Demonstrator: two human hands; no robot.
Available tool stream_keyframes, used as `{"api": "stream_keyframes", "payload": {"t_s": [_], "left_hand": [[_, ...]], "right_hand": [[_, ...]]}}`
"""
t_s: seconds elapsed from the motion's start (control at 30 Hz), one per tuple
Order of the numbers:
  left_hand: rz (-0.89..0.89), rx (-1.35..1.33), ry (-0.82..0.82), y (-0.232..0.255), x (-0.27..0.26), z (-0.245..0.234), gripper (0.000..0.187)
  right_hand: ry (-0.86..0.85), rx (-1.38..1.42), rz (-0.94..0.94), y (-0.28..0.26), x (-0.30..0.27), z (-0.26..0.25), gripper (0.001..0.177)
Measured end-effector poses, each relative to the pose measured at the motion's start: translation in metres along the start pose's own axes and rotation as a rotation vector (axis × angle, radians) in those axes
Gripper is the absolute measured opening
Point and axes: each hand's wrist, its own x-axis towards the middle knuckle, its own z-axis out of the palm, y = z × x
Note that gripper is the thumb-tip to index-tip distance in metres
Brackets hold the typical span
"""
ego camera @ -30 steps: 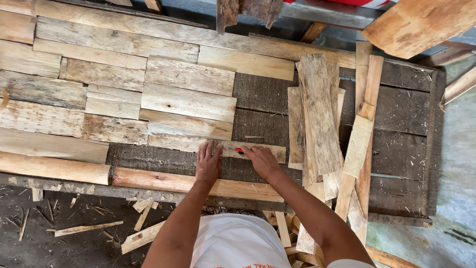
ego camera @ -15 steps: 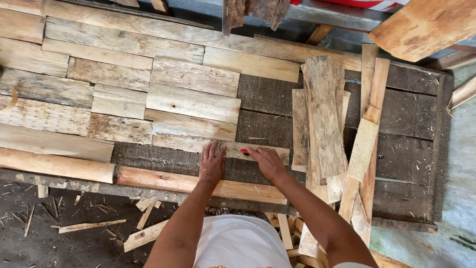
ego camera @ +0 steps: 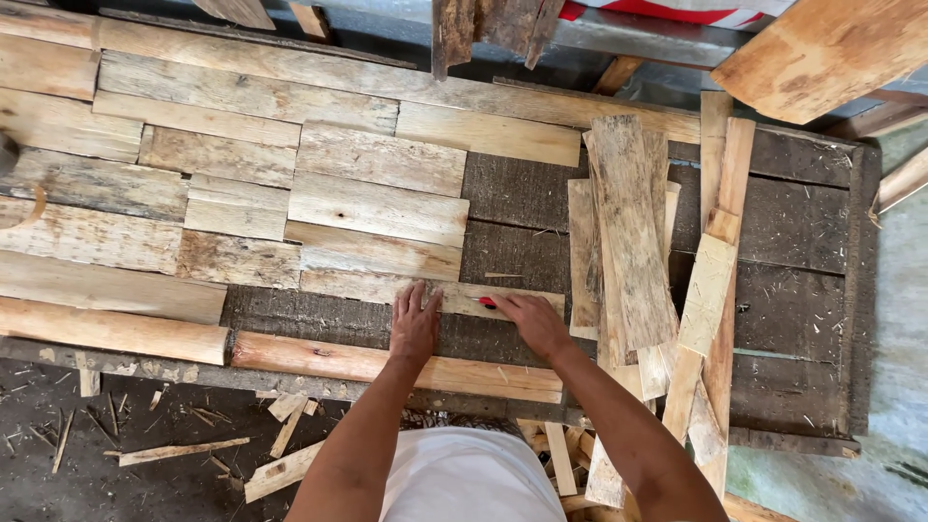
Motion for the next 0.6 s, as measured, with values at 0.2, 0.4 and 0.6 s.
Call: {"api": "stream_keyframes", "payload": {"t_s": [0.2, 0.4, 0.6], "left_hand": [[0.037, 0.032, 0.018, -0.007, 0.004, 0.014, 0.062], [0.108, 0.119, 0.034, -0.011, 0.003, 0.011, 0.066], [0.186, 0.092, 0.074, -0.020, 0.001, -0.001, 0.061]], "right_hand": [[0.058, 0.096, 0.114, 0.002, -0.021, 0.005, 0.054], [-0.008, 0.466, 0.506, -0.082, -0.004, -0.004, 0.062], [0.048, 0.516, 0.515, -0.131, 0.013, 0.030, 0.077]]}}
